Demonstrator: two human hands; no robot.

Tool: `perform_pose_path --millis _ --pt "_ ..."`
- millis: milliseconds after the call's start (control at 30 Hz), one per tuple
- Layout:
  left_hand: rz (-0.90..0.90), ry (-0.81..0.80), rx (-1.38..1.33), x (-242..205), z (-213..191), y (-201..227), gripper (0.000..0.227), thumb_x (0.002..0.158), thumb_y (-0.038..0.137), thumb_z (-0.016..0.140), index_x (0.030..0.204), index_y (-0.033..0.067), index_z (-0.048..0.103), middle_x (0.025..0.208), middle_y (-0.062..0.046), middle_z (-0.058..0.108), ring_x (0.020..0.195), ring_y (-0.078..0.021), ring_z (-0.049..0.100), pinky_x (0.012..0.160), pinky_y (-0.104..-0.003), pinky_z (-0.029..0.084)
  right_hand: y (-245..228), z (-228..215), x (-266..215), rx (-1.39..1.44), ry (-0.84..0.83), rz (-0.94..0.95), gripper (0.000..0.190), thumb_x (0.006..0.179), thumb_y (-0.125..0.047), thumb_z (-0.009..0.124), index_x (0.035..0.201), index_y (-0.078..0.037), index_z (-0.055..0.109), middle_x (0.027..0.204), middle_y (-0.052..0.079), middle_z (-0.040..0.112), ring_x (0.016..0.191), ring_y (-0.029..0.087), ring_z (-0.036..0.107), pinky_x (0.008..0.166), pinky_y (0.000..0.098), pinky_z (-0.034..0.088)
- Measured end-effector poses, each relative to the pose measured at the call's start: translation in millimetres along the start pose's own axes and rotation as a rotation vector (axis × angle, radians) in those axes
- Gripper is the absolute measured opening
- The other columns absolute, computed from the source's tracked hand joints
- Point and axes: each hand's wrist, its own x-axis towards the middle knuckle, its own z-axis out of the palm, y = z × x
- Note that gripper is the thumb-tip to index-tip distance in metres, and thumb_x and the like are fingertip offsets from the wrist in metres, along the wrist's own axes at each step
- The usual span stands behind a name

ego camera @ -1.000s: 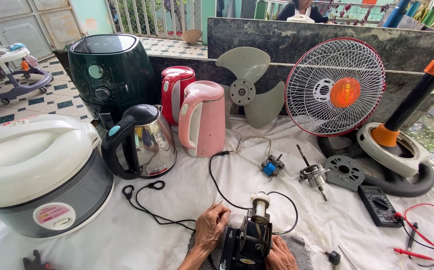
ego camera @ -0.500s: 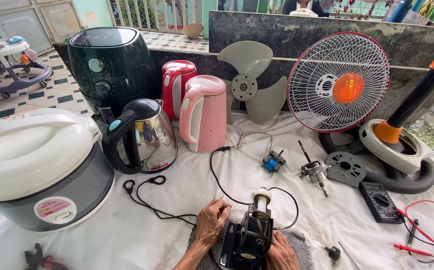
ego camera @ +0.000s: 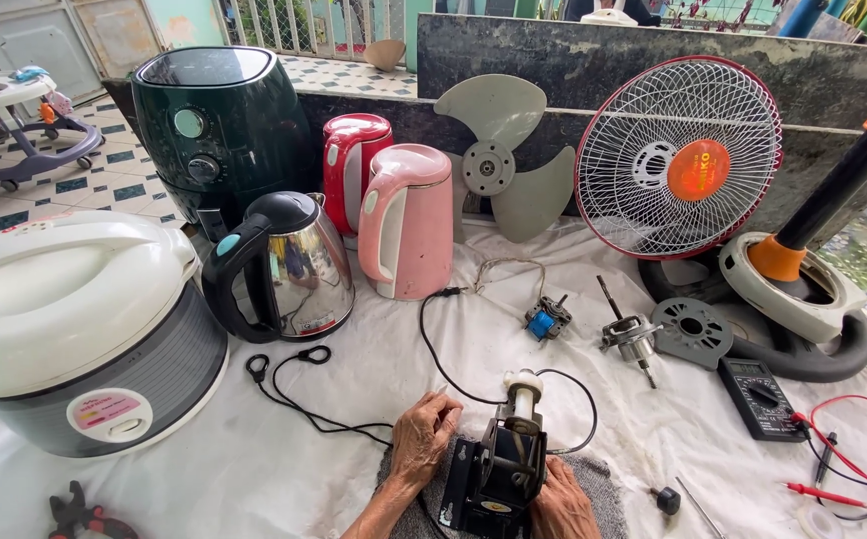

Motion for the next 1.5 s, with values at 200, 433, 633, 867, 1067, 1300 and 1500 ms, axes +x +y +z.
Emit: perform_pose_path --millis 200,433,633,867,1067,1300,1500 --pt "0.003 -0.025 -0.01 1 -4 4 0.017 0.095 0.031 0.061 0.088 0.0175 0.069 0.083 0.003 0.066 0.071 -0.0174 0.066 0.066 -0.036 0.049 -30 -46 14 0.068 0.139 -0.127 0.014 0.097 -0.014 0.046 0.085 -0.009 0.053 0.098 0.013 0.061 0.097 0.031 0.055 0.081 0.0413 0.047" --pt "0.044 0.02 0.004 2 7 -9 0.014 0.095 0.027 0.062 0.089 0.0202 0.071 0.085 0.006 0.069 0.066 -0.0116 0.064 0.059 -0.031 0.052 -28 -38 8 0.071 0.056 -0.029 0.023 0.09 -0.008 0.052 0.112 -0.007 0.061 0.126 0.022 0.064 0.124 0.04 0.057 0.11 0.0503 0.045" --pt "0.083 0.082 -0.063 4 5 -10 0.015 0.095 0.022 0.063 0.098 0.0135 0.075 0.094 0.001 0.071 0.066 -0.0137 0.062 0.059 -0.029 0.048 -16 -13 0 -0.028 0.068 0.014 0.048 0.098 -0.01 0.039 0.145 0.001 0.045 0.146 0.026 0.053 0.137 0.038 0.053 0.123 0.0486 0.032" --pt "0.095 0.132 -0.113 8 7 -17 0.014 0.095 0.016 0.063 0.101 0.0108 0.075 0.092 0.001 0.072 0.068 -0.0111 0.06 0.063 -0.028 0.05 -12 1 0 -0.058 0.071 0.088 0.056 0.096 -0.01 0.041 0.151 -0.001 0.039 0.15 0.025 0.049 0.139 0.039 0.05 0.124 0.0474 0.031" --pt "0.006 0.14 -0.165 10 1 -4 0.016 0.095 0.016 0.063 0.099 0.0093 0.077 0.084 0.002 0.072 0.059 -0.0089 0.061 0.06 -0.026 0.048 -31 -40 16 0.195 0.171 0.12 0.054 0.098 -0.009 0.043 0.152 -0.006 0.041 0.156 0.018 0.046 0.14 0.035 0.05 0.122 0.049 0.032" --pt "-0.043 0.101 -0.157 10 1 1 0.018 0.096 0.02 0.063 0.102 0.0112 0.078 0.072 0.002 0.069 0.057 -0.0077 0.061 0.059 -0.025 0.05 -20 -56 21 0.594 0.215 0.421 0.041 0.101 -0.026 0.05 0.141 -0.019 0.056 0.132 0.005 0.067 0.1 0.021 0.073 0.082 0.036 0.066" --pt "-0.02 0.104 -0.158 9 1 -2 0.015 0.097 0.017 0.064 0.101 0.0095 0.077 0.074 0.002 0.069 0.057 -0.008 0.062 0.059 -0.024 0.05 -26 -76 24 0.797 0.316 0.502 0.025 0.098 -0.023 0.055 0.113 -0.012 0.073 0.141 0.002 0.067 0.119 0.022 0.07 0.099 0.0346 0.059"
